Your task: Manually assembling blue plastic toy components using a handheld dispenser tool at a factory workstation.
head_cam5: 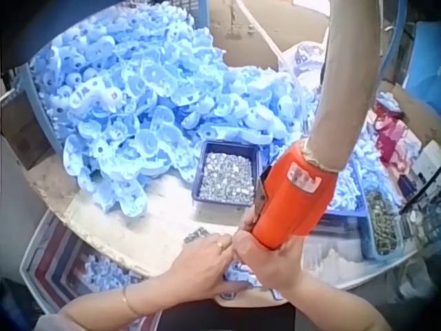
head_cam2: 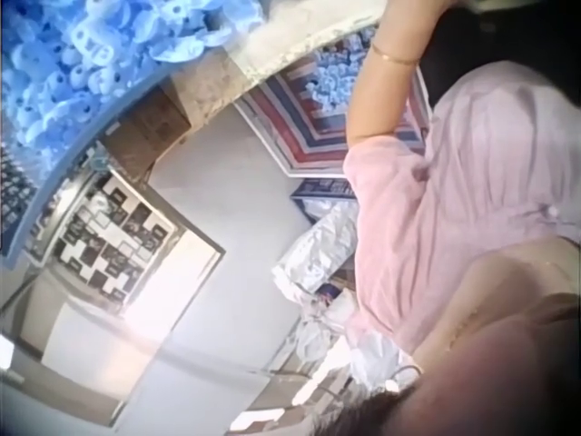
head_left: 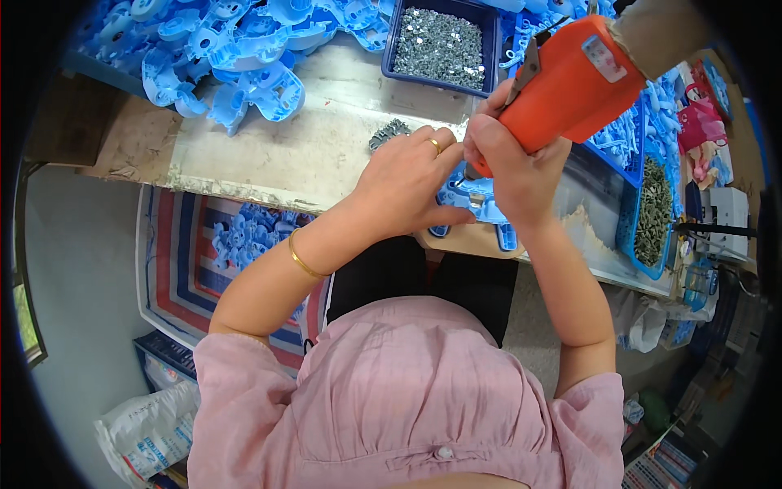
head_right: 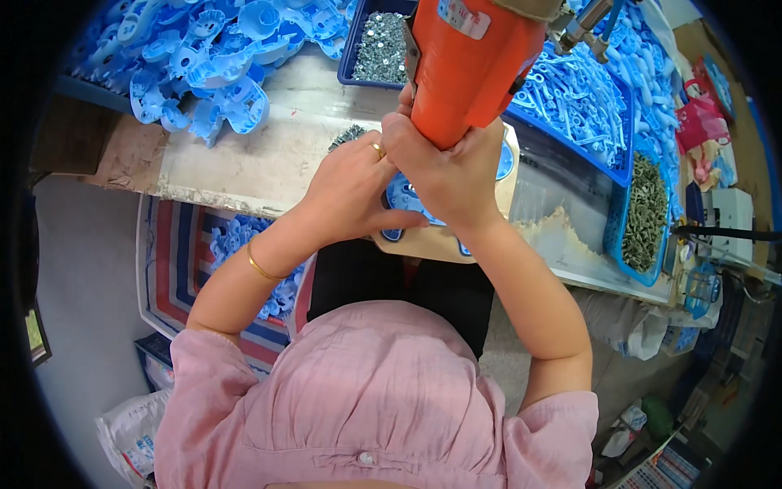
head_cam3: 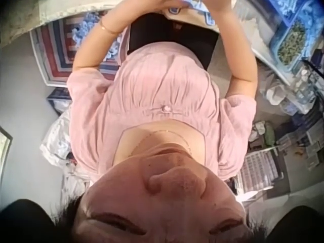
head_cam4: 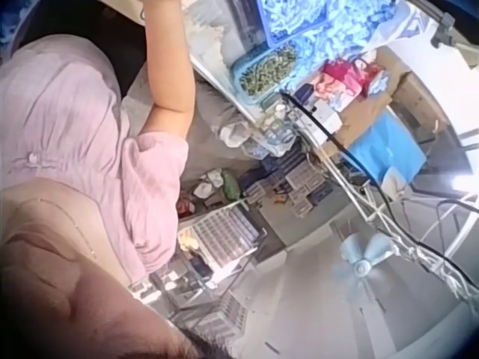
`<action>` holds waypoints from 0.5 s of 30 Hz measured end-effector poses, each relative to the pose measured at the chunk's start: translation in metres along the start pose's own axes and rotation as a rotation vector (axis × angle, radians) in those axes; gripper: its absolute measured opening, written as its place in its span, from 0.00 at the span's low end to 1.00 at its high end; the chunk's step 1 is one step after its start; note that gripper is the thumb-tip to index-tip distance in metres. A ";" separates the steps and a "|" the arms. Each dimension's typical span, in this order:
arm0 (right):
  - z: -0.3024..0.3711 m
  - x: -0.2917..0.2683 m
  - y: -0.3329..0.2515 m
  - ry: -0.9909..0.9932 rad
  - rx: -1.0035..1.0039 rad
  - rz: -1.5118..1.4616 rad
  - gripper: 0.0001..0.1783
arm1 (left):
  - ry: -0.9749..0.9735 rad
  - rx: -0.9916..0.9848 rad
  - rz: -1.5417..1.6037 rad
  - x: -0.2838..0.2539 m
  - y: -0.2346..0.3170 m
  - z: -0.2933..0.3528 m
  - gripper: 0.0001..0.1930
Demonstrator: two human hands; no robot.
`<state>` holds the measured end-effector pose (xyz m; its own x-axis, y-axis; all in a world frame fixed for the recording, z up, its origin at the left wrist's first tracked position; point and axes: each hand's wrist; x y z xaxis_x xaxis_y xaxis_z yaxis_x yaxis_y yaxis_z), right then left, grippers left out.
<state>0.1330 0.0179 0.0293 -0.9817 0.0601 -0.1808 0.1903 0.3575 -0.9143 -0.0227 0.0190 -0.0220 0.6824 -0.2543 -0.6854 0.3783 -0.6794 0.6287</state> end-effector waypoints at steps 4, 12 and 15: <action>-0.002 0.000 -0.005 0.029 0.082 -0.074 0.12 | -0.006 0.007 -0.022 0.001 0.000 0.000 0.35; -0.016 -0.018 -0.043 -0.110 -0.120 -0.067 0.18 | 0.062 -0.059 0.053 -0.010 0.009 0.007 0.40; -0.035 -0.085 -0.068 0.217 -0.572 0.826 0.18 | 0.135 -0.045 0.048 -0.018 0.007 0.021 0.38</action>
<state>0.2028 0.0217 0.1192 -0.5381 0.6358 -0.5534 0.8296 0.5155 -0.2144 -0.0450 0.0045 -0.0129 0.7768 -0.1890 -0.6007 0.3690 -0.6364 0.6774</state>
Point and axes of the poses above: each hand's wrist, its own z-axis away from the middle knuckle, its own x-axis out of the palm, y = z × x, and after that the axes turned 14 degrees about z, right-handed
